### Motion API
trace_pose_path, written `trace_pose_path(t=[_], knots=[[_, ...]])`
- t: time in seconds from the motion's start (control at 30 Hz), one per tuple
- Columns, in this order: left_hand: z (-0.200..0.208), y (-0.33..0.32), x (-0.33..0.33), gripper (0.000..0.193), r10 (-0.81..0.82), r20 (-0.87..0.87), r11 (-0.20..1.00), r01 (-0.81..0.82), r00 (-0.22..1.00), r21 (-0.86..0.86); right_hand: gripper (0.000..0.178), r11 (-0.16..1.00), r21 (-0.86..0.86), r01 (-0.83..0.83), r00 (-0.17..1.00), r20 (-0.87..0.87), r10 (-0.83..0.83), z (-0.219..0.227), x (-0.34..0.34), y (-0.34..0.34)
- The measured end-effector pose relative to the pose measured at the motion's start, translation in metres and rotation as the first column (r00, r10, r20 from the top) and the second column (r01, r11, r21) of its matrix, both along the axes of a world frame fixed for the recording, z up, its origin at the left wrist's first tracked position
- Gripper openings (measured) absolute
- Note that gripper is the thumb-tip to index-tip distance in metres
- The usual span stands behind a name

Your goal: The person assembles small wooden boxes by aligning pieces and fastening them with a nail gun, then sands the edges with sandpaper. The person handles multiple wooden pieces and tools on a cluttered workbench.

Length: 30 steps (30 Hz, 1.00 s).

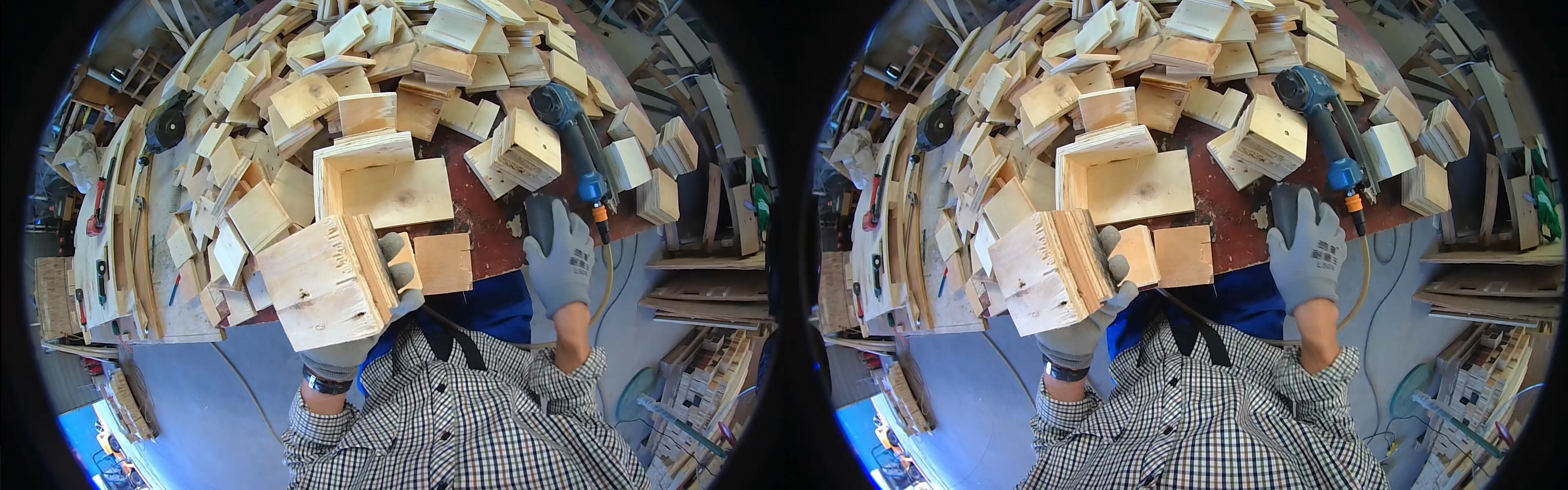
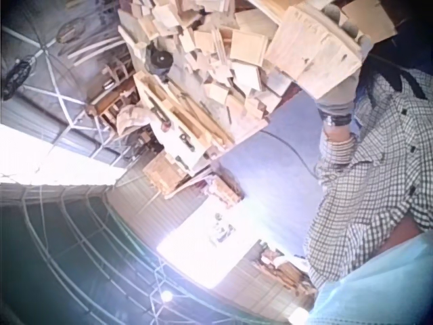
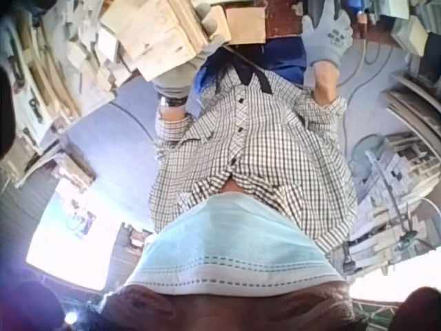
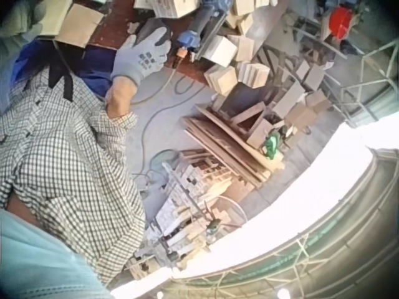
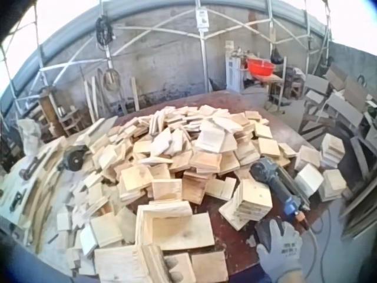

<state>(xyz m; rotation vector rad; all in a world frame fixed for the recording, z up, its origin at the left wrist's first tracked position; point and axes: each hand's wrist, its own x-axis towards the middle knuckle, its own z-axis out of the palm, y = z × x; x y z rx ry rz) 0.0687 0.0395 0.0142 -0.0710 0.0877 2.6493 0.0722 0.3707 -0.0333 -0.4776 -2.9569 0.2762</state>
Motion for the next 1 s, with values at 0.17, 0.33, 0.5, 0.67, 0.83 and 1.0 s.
trace_pose_path(t=[0.17, 0.33, 0.5, 0.67, 0.83, 1.0], knots=[[-0.007, -0.004, 0.001, 0.085, -0.006, -0.074, 0.999, 0.009, 0.997, 0.038, 0.082, 0.636, -0.770, -0.048, 0.994, 0.024, 0.105, 0.084, 0.029, -0.009], [0.006, 0.007, 0.010, 0.076, -0.005, -0.004, 0.983, 0.004, 1.000, -0.185, 0.087, 0.110, -0.899, -0.423, 0.895, -0.397, 0.201, 0.097, 0.041, -0.063], [-0.003, -0.004, 0.045, 0.075, 0.095, -0.110, 0.822, -0.141, 0.989, -0.552, 0.075, 0.072, -0.632, -0.772, 0.601, -0.687, 0.408, 0.075, 0.043, -0.129], [-0.016, -0.025, 0.081, 0.074, 0.287, -0.170, 0.592, -0.314, 0.943, -0.742, 0.071, 0.068, -0.717, -0.694, 0.680, -0.621, 0.391, 0.077, 0.030, -0.157], [-0.021, -0.039, 0.106, 0.073, 0.388, -0.205, 0.432, -0.374, 0.899, -0.821, 0.056, 0.157, -0.594, -0.789, 0.602, -0.694, 0.395, 0.078, 0.055, -0.175], [-0.022, -0.041, 0.111, 0.073, 0.401, -0.219, 0.358, -0.372, 0.890, -0.857, 0.052, 0.128, -0.546, -0.828, 0.555, -0.767, 0.321, 0.062, 0.051, -0.199]])
